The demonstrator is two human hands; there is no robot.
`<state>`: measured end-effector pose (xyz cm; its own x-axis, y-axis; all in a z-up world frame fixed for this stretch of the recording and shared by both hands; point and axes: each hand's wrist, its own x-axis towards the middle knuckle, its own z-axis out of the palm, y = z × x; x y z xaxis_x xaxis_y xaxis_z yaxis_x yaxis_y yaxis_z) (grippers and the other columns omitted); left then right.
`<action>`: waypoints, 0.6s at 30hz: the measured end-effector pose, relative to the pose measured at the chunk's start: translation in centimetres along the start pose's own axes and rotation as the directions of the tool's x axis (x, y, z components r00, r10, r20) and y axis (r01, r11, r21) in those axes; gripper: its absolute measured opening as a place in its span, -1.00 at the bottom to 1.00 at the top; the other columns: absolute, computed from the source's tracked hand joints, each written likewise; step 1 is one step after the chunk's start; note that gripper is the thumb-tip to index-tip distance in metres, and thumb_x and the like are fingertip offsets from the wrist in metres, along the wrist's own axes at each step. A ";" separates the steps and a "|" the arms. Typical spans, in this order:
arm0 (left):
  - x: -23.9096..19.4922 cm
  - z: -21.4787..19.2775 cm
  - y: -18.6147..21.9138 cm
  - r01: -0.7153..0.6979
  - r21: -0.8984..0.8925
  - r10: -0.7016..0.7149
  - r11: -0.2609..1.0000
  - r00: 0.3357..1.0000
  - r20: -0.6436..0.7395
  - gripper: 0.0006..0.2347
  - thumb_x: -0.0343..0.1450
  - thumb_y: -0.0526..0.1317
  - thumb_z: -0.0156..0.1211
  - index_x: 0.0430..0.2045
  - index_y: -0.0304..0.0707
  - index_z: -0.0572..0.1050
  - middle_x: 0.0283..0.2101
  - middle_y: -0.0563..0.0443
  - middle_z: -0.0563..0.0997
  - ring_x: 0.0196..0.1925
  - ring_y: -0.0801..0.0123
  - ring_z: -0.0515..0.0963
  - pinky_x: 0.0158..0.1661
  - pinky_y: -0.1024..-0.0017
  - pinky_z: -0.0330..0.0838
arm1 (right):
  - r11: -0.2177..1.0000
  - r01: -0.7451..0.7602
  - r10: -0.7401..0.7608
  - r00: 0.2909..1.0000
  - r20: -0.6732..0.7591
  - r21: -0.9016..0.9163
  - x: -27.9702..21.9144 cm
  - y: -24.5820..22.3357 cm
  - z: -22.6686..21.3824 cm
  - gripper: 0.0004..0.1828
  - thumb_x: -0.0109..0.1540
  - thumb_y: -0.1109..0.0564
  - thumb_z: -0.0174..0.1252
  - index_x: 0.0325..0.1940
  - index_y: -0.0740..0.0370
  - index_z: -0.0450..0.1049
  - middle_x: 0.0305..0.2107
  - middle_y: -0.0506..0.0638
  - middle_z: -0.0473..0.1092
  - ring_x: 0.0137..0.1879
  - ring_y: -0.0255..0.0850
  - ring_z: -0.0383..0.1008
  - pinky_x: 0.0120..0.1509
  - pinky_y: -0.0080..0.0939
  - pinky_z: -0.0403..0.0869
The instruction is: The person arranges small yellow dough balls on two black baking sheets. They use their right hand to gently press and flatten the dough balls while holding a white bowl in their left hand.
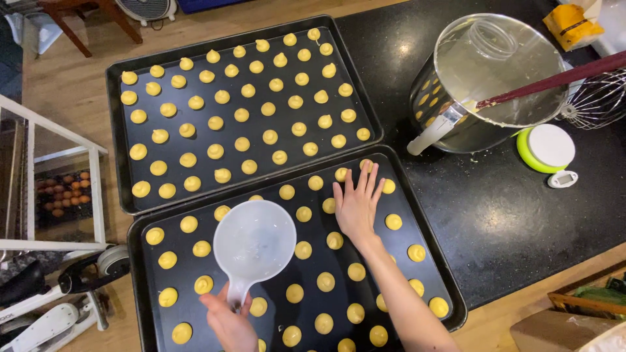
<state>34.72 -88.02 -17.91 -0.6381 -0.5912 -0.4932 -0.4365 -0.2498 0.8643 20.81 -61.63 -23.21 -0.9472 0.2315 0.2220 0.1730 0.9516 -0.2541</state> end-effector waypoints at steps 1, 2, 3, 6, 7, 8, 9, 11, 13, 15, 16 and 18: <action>-0.3 0.2 0.5 -0.001 0.000 0.001 1.000 1.000 0.003 -0.27 0.57 0.20 -0.55 0.06 -0.56 0.53 -0.22 -0.43 0.59 -0.19 0.01 0.57 -0.11 0.18 0.60 | 1.000 -0.002 0.002 1.000 -0.002 -0.001 -0.1 -0.1 -0.2 -0.35 0.45 -0.21 -0.28 0.42 0.28 0.28 0.51 0.43 -0.15 0.65 0.28 -0.40 0.61 0.44 -0.26; -0.6 0.4 0.9 -0.015 0.055 0.016 0.998 1.000 -0.016 -0.25 0.58 0.21 -0.56 -0.09 -0.54 0.58 -0.33 -0.35 0.55 -0.23 0.09 0.57 -0.16 0.26 0.60 | 1.000 -0.001 0.001 1.000 -0.009 0.013 -0.2 -0.1 -0.5 -0.32 0.46 -0.22 -0.30 0.42 0.33 0.27 0.52 0.42 -0.15 0.65 0.27 -0.42 0.61 0.43 -0.29; -1.0 0.5 1.3 -0.027 0.111 0.031 0.993 0.999 -0.033 -0.22 0.59 0.23 -0.58 -0.24 -0.53 0.63 -0.44 -0.27 0.52 -0.28 0.16 0.56 -0.22 0.33 0.61 | 1.000 0.000 0.000 1.000 -0.015 0.026 -0.4 -0.2 -0.7 -0.30 0.46 -0.24 -0.33 0.42 0.38 0.25 0.52 0.41 -0.14 0.65 0.26 -0.43 0.61 0.42 -0.31; -1.3 0.7 1.5 -0.031 0.120 0.034 0.992 0.999 -0.021 -0.20 0.56 0.28 -0.57 -0.21 -0.53 0.64 -0.46 -0.28 0.53 -0.28 0.12 0.58 -0.21 0.34 0.60 | 0.993 -0.080 0.076 0.996 0.044 0.089 -0.3 0.2 -1.5 -0.33 0.45 -0.22 -0.27 0.45 0.29 0.26 0.56 0.27 -0.27 0.66 0.17 -0.48 0.61 0.39 -0.30; -1.3 0.7 1.5 -0.032 0.118 0.035 0.993 0.999 -0.019 -0.20 0.56 0.28 -0.57 -0.21 -0.53 0.64 -0.46 -0.28 0.53 -0.28 0.12 0.58 -0.21 0.34 0.60 | 0.993 -0.079 0.076 0.996 0.042 0.088 0.0 1.2 -1.3 -0.33 0.45 -0.22 -0.27 0.45 0.29 0.26 0.56 0.27 -0.27 0.66 0.17 -0.48 0.61 0.39 -0.30; -1.4 0.6 1.4 -0.070 0.166 0.072 0.984 0.997 -0.004 -0.20 0.56 0.28 -0.60 -0.41 -0.47 0.61 -0.59 -0.22 0.47 -0.43 0.19 0.48 -0.36 0.41 0.41 | 0.995 -0.103 0.104 0.992 -0.072 0.008 0.1 2.1 -1.0 -0.35 0.45 -0.19 -0.22 0.45 0.29 0.29 0.55 0.32 -0.20 0.66 0.21 -0.40 0.62 0.40 -0.27; -1.5 0.5 1.3 -0.109 0.214 0.108 0.971 0.994 0.013 -0.18 0.57 0.29 -0.64 -0.60 -0.42 0.58 -0.72 -0.16 0.41 -0.57 0.27 0.37 -0.51 0.49 0.22 | 0.988 -0.136 0.121 0.975 -0.186 -0.068 0.2 3.0 -0.7 -0.38 0.45 -0.16 -0.16 0.45 0.29 0.32 0.53 0.37 -0.13 0.66 0.25 -0.32 0.62 0.41 -0.24; -1.2 0.4 0.4 -0.102 0.196 0.104 0.975 0.995 -0.001 -0.18 0.57 0.30 -0.63 -0.56 -0.43 0.60 -0.69 -0.16 0.44 -0.54 0.26 0.44 -0.52 0.50 0.24 | 0.989 -0.095 0.075 0.982 -0.175 -0.112 0.9 3.9 -0.8 -0.36 0.45 -0.19 -0.19 0.44 0.29 0.33 0.54 0.37 -0.14 0.66 0.25 -0.33 0.62 0.41 -0.23; -1.5 0.6 0.7 -0.097 0.176 0.100 0.980 0.995 -0.009 -0.18 0.57 0.31 -0.61 -0.52 -0.43 0.62 -0.65 -0.16 0.48 -0.52 0.25 0.51 -0.54 0.51 0.27 | 0.986 -0.057 0.031 0.986 -0.167 -0.158 1.5 4.7 -0.5 -0.35 0.46 -0.22 -0.21 0.43 0.28 0.34 0.54 0.37 -0.15 0.66 0.25 -0.34 0.62 0.41 -0.21; -2.5 0.8 2.1 -0.138 0.215 0.132 0.967 0.990 0.042 -0.18 0.58 0.29 -0.66 -0.70 -0.38 0.52 -0.78 -0.07 0.32 -0.65 0.32 0.22 -0.52 0.43 0.04 | 0.990 -0.036 0.015 0.988 -0.156 -0.134 1.8 5.3 0.3 -0.36 0.47 -0.23 -0.23 0.38 0.25 0.41 0.53 0.38 -0.13 0.66 0.26 -0.33 0.62 0.42 -0.23; -2.2 0.6 1.7 -0.141 0.217 0.134 0.966 0.990 0.043 -0.18 0.58 0.29 -0.66 -0.70 -0.38 0.52 -0.78 -0.07 0.32 -0.65 0.32 0.22 -0.52 0.43 0.04 | 0.990 -0.039 0.018 0.987 -0.157 -0.133 1.9 5.2 0.0 -0.36 0.47 -0.23 -0.23 0.38 0.25 0.41 0.53 0.38 -0.13 0.66 0.26 -0.33 0.62 0.42 -0.23; -1.8 0.2 0.9 -0.119 0.151 0.121 0.981 0.993 0.000 -0.18 0.56 0.32 -0.59 -0.41 -0.45 0.63 -0.57 -0.13 0.52 -0.50 0.27 0.52 -0.47 0.53 0.26 | 0.993 -0.044 0.024 0.984 -0.176 -0.110 1.9 5.0 -0.7 -0.36 0.46 -0.21 -0.21 0.46 0.26 0.32 0.53 0.38 -0.13 0.65 0.26 -0.33 0.62 0.42 -0.22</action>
<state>35.35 -87.04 -16.32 -0.6861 -0.6172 -0.3851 -0.4479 -0.0587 0.8921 20.06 -56.31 -23.38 -0.8804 0.2862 0.3781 0.2429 0.9570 -0.1588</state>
